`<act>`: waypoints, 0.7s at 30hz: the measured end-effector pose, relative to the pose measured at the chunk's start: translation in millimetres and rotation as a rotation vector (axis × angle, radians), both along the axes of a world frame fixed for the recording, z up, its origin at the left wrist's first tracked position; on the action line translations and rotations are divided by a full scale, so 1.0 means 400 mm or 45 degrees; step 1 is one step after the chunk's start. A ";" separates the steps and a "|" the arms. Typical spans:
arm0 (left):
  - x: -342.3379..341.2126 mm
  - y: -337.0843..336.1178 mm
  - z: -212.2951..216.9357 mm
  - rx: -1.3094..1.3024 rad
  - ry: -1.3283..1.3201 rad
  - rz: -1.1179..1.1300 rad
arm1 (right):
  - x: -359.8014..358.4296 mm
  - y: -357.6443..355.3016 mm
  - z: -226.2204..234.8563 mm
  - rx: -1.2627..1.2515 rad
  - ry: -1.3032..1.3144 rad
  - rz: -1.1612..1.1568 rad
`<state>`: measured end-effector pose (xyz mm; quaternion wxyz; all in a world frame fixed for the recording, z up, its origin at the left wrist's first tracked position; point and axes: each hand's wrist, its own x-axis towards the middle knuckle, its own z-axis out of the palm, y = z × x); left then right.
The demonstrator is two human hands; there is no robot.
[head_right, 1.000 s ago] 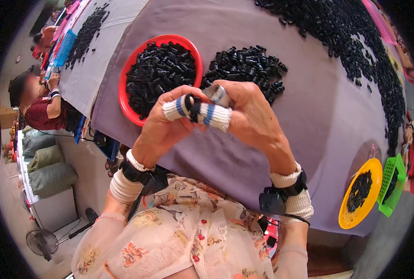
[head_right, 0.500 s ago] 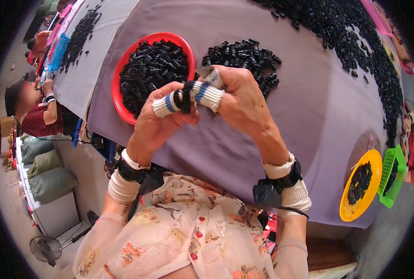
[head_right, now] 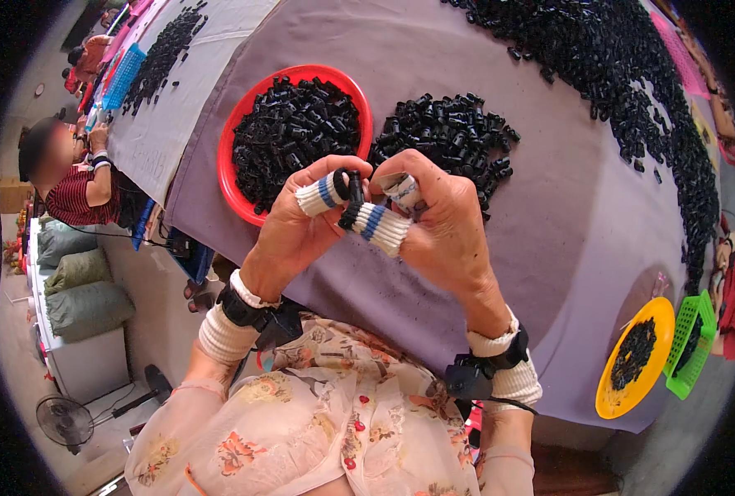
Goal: Assembling small black plastic components by hand in a factory setting.
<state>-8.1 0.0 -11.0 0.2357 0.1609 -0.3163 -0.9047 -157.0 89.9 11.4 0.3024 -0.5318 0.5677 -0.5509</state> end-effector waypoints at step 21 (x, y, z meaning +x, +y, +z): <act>0.020 0.021 0.008 -0.389 -0.337 0.206 | 0.053 0.001 -0.025 -0.212 0.614 -0.213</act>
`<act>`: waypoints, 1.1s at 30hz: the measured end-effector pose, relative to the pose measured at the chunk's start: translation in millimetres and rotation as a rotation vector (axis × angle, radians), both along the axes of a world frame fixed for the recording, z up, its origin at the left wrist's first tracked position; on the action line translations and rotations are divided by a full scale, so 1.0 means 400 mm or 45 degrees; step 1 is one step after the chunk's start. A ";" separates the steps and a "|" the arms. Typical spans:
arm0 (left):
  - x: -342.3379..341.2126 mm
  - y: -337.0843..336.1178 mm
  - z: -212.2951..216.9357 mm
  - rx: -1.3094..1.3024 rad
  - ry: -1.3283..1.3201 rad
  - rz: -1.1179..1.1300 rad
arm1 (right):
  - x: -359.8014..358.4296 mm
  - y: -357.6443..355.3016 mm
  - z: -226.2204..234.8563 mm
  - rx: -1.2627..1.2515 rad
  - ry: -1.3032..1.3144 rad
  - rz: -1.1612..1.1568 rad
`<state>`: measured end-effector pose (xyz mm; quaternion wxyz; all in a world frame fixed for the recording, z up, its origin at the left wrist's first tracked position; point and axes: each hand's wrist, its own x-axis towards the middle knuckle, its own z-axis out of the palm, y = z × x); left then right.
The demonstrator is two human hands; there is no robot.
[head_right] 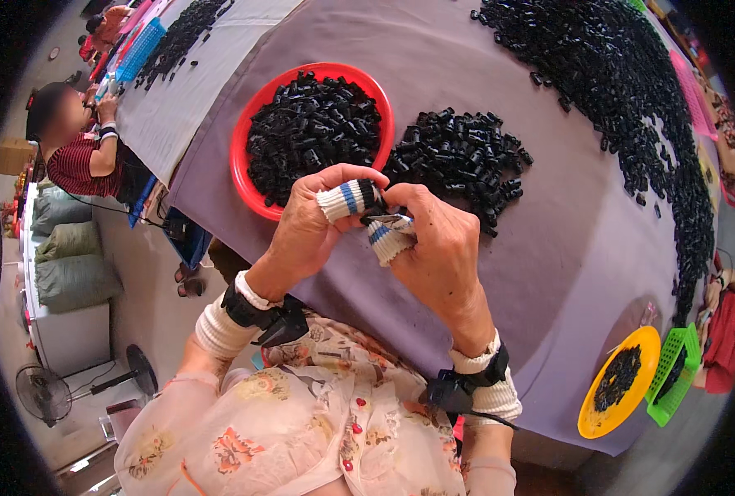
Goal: Assembling small black plastic components by hand in a factory setting.
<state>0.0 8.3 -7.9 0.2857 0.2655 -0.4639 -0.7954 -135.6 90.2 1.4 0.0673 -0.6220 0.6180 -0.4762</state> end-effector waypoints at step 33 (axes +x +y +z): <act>0.114 -0.014 -0.099 0.245 0.108 0.075 | -0.048 -0.020 -0.147 0.567 0.013 -0.096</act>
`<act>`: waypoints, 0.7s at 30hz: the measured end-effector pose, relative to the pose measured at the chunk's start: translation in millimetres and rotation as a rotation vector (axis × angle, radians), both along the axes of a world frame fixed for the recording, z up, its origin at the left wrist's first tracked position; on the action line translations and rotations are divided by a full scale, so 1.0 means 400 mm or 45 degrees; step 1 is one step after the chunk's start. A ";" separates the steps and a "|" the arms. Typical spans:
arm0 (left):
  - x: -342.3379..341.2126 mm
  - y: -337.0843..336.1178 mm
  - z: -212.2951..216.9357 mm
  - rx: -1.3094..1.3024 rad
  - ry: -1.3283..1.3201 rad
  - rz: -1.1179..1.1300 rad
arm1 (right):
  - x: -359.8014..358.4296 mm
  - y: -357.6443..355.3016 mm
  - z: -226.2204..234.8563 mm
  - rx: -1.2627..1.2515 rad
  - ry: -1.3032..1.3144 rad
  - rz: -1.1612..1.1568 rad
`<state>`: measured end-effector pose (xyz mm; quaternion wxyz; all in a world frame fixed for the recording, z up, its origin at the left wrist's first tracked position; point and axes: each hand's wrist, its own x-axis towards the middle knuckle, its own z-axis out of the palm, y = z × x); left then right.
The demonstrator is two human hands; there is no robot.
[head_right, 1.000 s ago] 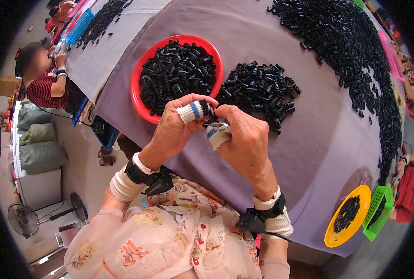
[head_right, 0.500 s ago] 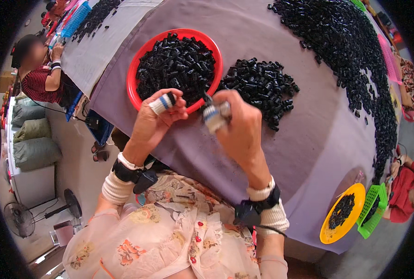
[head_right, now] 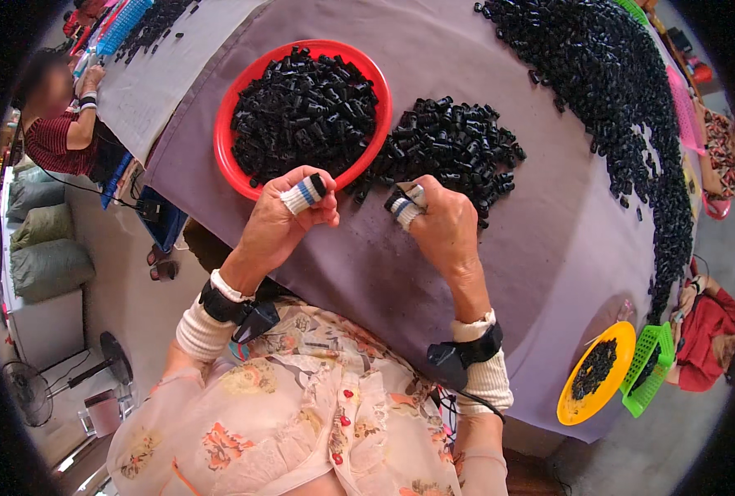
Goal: Assembling small black plastic components by hand in a factory setting.
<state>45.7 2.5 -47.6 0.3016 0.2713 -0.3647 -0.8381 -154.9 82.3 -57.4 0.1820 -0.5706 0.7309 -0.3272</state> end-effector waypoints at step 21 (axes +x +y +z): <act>-0.111 0.024 0.035 -0.003 -0.016 -0.240 | -0.029 0.044 0.080 -0.089 -0.786 0.143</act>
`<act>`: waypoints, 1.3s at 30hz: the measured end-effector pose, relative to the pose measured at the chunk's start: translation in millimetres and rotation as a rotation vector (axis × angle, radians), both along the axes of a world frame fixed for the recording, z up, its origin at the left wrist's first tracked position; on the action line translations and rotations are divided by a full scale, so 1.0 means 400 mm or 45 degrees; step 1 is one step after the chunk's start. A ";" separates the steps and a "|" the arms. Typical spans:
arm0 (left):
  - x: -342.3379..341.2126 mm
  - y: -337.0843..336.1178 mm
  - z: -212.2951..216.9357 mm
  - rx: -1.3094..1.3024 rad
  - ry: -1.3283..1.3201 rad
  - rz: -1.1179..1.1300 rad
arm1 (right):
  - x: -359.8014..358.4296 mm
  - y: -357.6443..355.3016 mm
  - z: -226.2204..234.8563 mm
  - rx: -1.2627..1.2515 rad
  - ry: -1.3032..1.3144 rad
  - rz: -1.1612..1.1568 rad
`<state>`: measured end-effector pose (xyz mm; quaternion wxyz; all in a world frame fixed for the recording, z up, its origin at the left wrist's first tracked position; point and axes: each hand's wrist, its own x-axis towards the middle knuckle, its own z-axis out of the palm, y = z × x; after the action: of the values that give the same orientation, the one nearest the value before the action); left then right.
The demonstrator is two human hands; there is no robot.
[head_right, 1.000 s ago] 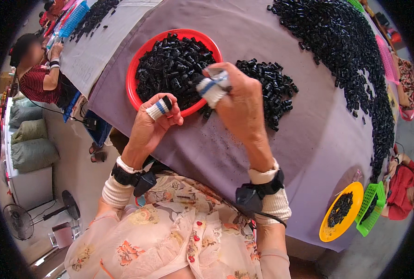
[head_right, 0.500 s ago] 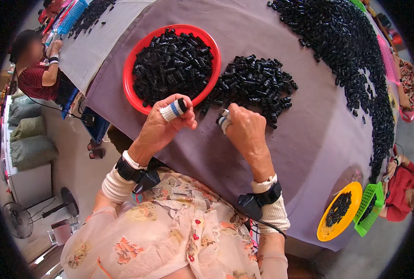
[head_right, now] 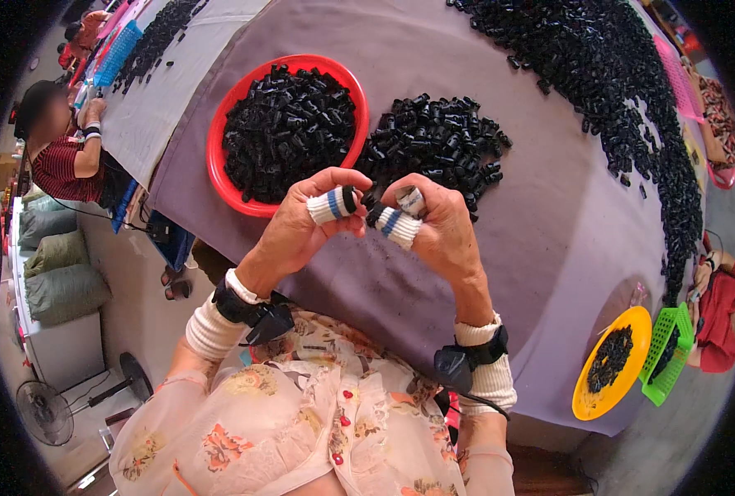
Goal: Assembling small black plastic components by hand in a factory setting.
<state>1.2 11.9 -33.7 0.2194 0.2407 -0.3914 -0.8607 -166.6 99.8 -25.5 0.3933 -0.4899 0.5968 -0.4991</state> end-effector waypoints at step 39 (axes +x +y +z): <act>-0.021 -0.034 0.064 0.250 0.409 -0.119 | 0.008 -0.031 0.102 0.007 -0.066 0.179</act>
<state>-7.3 -1.7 -8.0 0.2144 0.1019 -0.2761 -0.9314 -163.4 87.3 15.2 0.4438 -0.5165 0.5520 -0.4812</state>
